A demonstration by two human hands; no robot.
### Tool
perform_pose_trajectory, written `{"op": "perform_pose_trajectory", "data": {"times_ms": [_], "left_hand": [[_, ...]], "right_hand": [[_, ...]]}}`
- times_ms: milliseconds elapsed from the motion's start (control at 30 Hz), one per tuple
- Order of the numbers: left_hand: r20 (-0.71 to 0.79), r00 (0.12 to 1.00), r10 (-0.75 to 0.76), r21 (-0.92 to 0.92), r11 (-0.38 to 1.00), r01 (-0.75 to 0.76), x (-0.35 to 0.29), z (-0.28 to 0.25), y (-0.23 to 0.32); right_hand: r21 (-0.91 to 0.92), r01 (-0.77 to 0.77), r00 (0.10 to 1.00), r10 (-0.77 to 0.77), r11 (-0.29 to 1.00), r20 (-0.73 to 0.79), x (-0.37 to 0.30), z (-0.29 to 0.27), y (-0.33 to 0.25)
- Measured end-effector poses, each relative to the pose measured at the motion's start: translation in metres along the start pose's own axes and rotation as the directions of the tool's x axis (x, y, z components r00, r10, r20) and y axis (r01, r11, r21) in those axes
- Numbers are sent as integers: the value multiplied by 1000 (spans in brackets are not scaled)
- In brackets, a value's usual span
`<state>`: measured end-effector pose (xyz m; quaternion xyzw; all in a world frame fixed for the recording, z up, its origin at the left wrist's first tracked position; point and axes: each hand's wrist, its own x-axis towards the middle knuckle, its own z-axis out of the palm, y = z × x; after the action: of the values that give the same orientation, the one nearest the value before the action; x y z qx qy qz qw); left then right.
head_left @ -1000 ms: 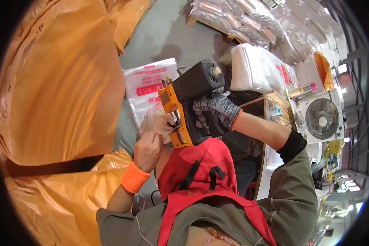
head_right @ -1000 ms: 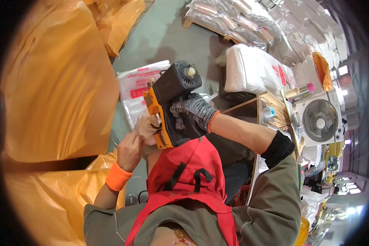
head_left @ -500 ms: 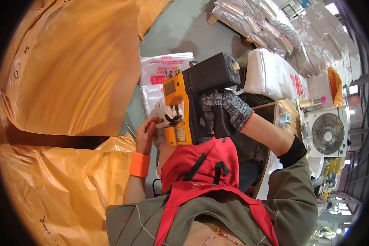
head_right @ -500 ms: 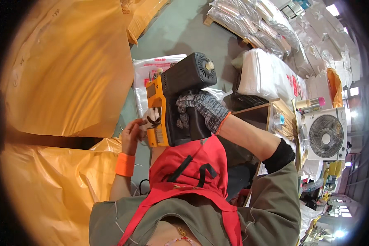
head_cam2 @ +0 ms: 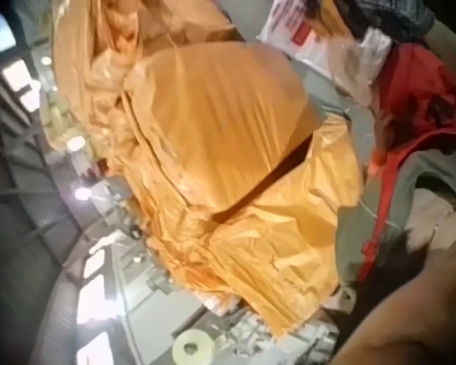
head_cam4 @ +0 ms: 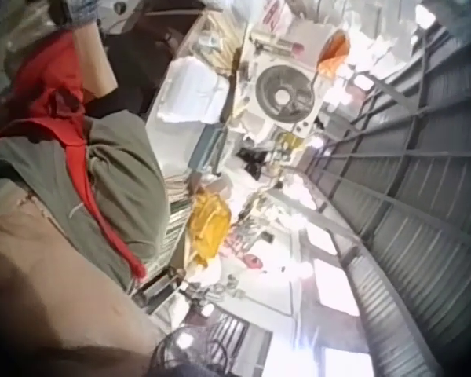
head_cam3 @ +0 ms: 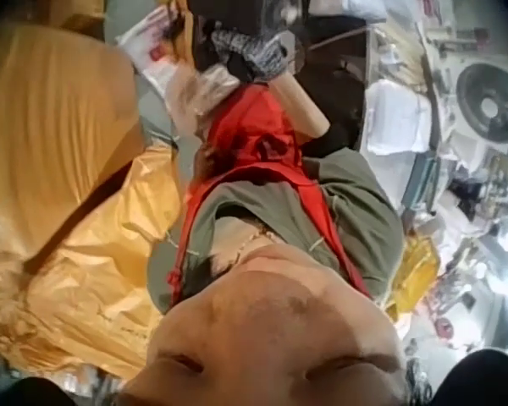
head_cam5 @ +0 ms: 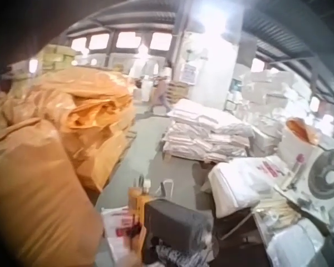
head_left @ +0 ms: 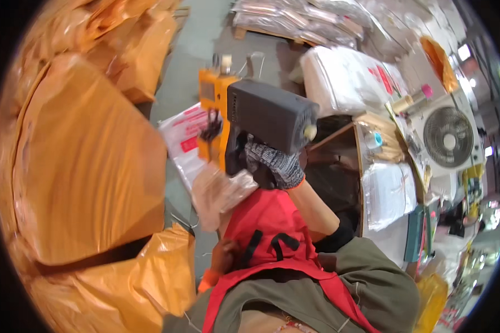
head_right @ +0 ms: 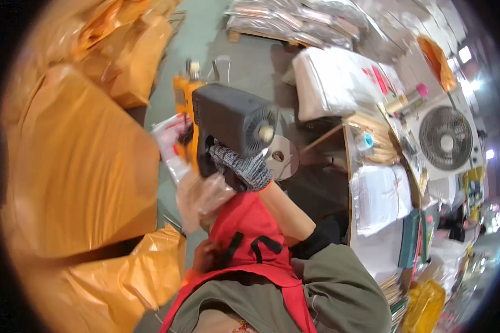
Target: Placing bundles of wooden sticks into plastic bags and sealing them using a heat sealer.
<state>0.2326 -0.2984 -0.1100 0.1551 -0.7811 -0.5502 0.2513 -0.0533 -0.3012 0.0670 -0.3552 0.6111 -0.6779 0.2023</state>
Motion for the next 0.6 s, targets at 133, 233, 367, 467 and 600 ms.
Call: {"op": "perform_pose_trajectory", "data": {"times_ms": [133,233,367,467,600], "left_hand": [[-195,633,-749,-399,651,646,37,-90,8],[121,323,-938,-320,271,908,76,-143,-6],[486,627,-608,408,793,453,124,-90,-64],[81,392,-916,325,396,859,172,-28,-18],[1,110,-994,282,106,954,204,-16,1]], "right_hand": [[-220,235,964,-198,947,178,39,-112,51],[-629,301,949,-162,717,270,51,-154,77],[-986,11,989,143,169,36,5,-284,282],[-844,-372,803,590,386,-85,3,-270,337],[-712,-407,848,526,572,-63,-21,-320,396]]}}
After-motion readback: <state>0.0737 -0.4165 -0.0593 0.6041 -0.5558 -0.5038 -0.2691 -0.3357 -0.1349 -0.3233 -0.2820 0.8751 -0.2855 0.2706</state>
